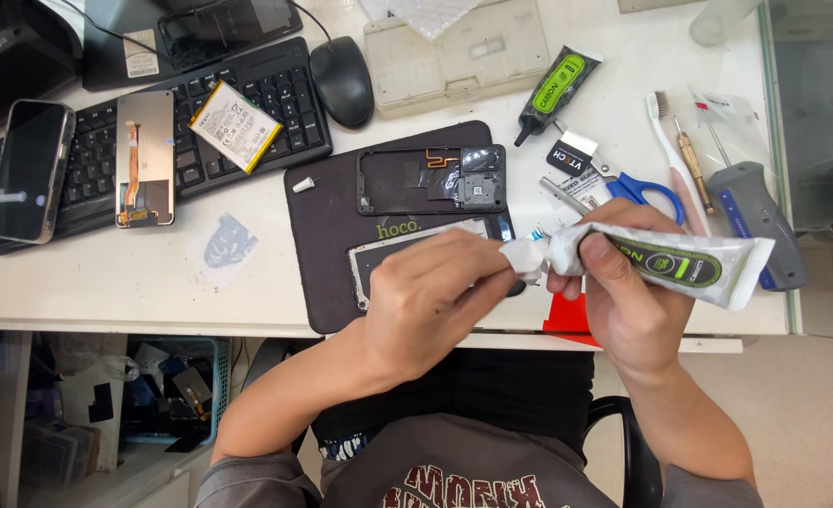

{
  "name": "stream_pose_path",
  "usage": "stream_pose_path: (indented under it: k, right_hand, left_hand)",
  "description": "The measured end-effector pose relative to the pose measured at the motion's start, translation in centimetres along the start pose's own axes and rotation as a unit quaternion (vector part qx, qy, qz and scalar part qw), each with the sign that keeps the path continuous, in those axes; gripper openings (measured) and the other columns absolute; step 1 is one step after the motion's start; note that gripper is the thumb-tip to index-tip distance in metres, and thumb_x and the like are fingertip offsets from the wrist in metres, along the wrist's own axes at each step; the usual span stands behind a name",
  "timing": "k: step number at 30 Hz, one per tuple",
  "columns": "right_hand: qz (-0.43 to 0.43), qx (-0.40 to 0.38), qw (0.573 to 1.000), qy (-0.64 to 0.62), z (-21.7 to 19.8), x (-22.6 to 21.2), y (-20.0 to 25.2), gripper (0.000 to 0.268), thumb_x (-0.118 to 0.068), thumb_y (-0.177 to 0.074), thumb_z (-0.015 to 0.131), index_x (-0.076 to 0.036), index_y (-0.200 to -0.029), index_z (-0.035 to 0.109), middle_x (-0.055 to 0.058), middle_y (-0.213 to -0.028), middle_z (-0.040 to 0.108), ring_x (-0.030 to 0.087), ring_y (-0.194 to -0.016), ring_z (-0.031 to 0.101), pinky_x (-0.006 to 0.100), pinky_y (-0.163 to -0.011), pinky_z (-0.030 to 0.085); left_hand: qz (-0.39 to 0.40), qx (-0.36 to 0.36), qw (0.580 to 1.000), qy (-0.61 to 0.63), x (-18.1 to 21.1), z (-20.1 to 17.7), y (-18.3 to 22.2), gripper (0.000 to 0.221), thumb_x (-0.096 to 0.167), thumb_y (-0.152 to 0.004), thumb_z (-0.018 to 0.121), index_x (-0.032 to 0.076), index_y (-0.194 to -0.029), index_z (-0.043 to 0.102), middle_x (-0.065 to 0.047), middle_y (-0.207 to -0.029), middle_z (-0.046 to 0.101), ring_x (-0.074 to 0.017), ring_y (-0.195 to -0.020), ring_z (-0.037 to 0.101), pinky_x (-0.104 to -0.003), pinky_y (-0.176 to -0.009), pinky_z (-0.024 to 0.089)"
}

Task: The person removes a flexible ribbon cable from a smartphone screen assembly, then applies adhesive along the edges of the phone's internal metal frame. The screen is set aside, and the adhesive is applied in a continuous line around the frame perimeter.

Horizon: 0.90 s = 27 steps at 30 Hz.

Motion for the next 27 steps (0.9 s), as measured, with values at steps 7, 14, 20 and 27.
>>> stream_pose_path:
  k: [7,14,20,27]
  right_hand:
    - [-0.073,0.001,0.997,-0.005,0.7,-0.8,2.3,0.015,-0.008,-0.110,0.067,0.003,-0.104,0.058,0.015,-0.100,0.063,0.020,-0.072,0.067,0.030,-0.063,0.058]
    - [-0.087,-0.016,0.995,0.054,1.4,-1.0,4.8,0.016,-0.008,-0.106,0.064,0.005,-0.113,0.059,0.019,-0.105,0.062,0.024,-0.073,0.070,0.030,-0.060,0.061]
    - [-0.145,0.068,0.986,-0.040,-2.1,-2.5,6.3,0.012,-0.010,-0.116,0.062,-0.001,-0.111,0.055,0.020,-0.100,0.064,0.024,-0.075,0.069,0.030,-0.062,0.060]
    - [-0.087,0.042,0.993,-0.063,-1.1,-0.8,6.4,0.016,-0.012,-0.115,0.064,0.002,-0.114,0.056,0.019,-0.102,0.060,0.026,-0.073,0.067,0.030,-0.062,0.056]
  left_hand:
    - [0.003,0.025,0.999,0.036,1.2,-0.1,0.4,0.018,-0.009,-0.086,0.078,-0.001,-0.091,0.063,-0.010,-0.085,0.068,-0.0170,-0.075,0.070,-0.028,-0.066,0.058]
    - [0.038,-0.001,0.999,0.017,2.5,-1.1,1.6,0.019,-0.006,-0.084,0.081,-0.001,-0.089,0.063,-0.009,-0.082,0.067,-0.0170,-0.070,0.067,-0.028,-0.061,0.053]
    - [-0.075,0.069,0.979,-0.174,-0.6,-11.9,7.9,0.011,-0.001,-0.089,0.077,-0.001,-0.097,0.070,-0.008,-0.090,0.077,-0.0088,-0.074,0.071,-0.022,-0.056,0.053]
    - [-0.221,0.356,0.777,-0.470,-5.3,-30.2,22.1,0.013,-0.004,-0.106,0.061,-0.007,-0.108,0.073,-0.012,-0.102,0.078,-0.0168,-0.089,0.073,-0.027,-0.078,0.056]
Point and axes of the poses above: each hand's wrist, its own y-axis away from the middle knuckle, its own z-axis out of the palm, x = y × z, the point moved 9 cm from there along -y, towards the middle knuckle
